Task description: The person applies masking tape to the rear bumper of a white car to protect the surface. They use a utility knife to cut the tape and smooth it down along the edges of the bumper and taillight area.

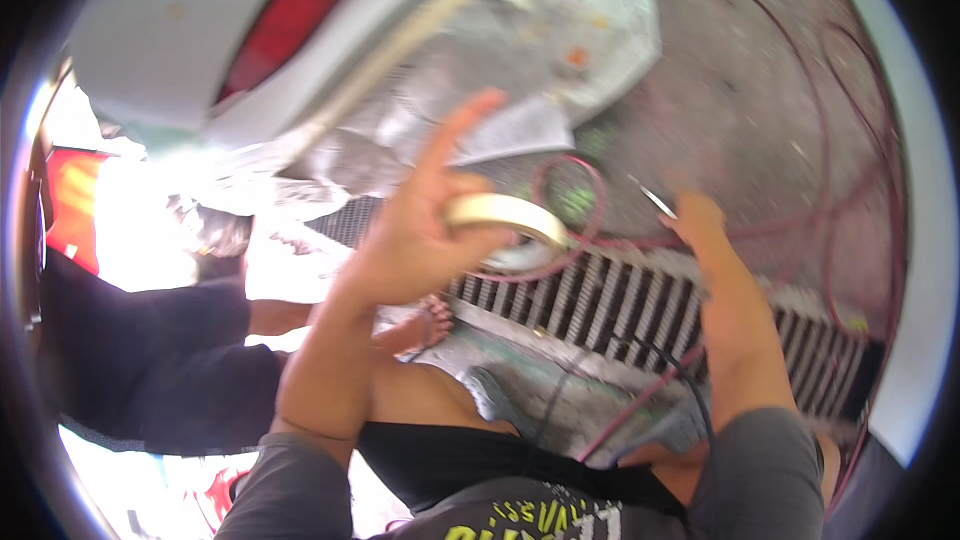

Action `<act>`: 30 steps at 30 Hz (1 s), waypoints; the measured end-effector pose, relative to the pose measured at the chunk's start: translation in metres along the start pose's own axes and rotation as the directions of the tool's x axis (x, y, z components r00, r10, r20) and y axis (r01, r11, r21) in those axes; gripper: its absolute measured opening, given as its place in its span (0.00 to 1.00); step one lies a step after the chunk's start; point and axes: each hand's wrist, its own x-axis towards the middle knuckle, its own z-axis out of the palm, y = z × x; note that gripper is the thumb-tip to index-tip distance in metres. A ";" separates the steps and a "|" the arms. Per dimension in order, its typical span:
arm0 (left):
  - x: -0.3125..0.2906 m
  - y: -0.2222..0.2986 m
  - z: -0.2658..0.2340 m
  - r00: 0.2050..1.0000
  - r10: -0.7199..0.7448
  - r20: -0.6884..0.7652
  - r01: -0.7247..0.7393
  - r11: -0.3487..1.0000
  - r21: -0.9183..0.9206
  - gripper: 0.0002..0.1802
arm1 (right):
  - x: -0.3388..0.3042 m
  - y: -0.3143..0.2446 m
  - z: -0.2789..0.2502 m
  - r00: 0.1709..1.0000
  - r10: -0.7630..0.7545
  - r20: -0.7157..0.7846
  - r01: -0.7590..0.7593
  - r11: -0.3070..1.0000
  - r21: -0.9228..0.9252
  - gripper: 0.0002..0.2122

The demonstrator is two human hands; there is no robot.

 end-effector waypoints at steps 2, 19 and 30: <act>0.002 -0.006 -0.001 0.999 0.053 0.011 -0.054 0.998 0.031 0.58 | 0.008 0.007 0.012 0.997 -0.077 0.025 0.075 0.995 0.072 0.22; 0.001 -0.069 -0.023 0.961 0.116 0.252 -0.219 0.875 0.432 0.48 | -0.084 -0.210 -0.300 0.218 -0.122 -0.968 0.802 0.587 0.107 0.16; -0.071 -0.089 -0.056 0.925 -0.130 0.356 -0.144 0.749 0.647 0.31 | -0.150 -0.384 -0.331 0.191 -0.678 -0.710 0.854 0.471 -0.221 0.09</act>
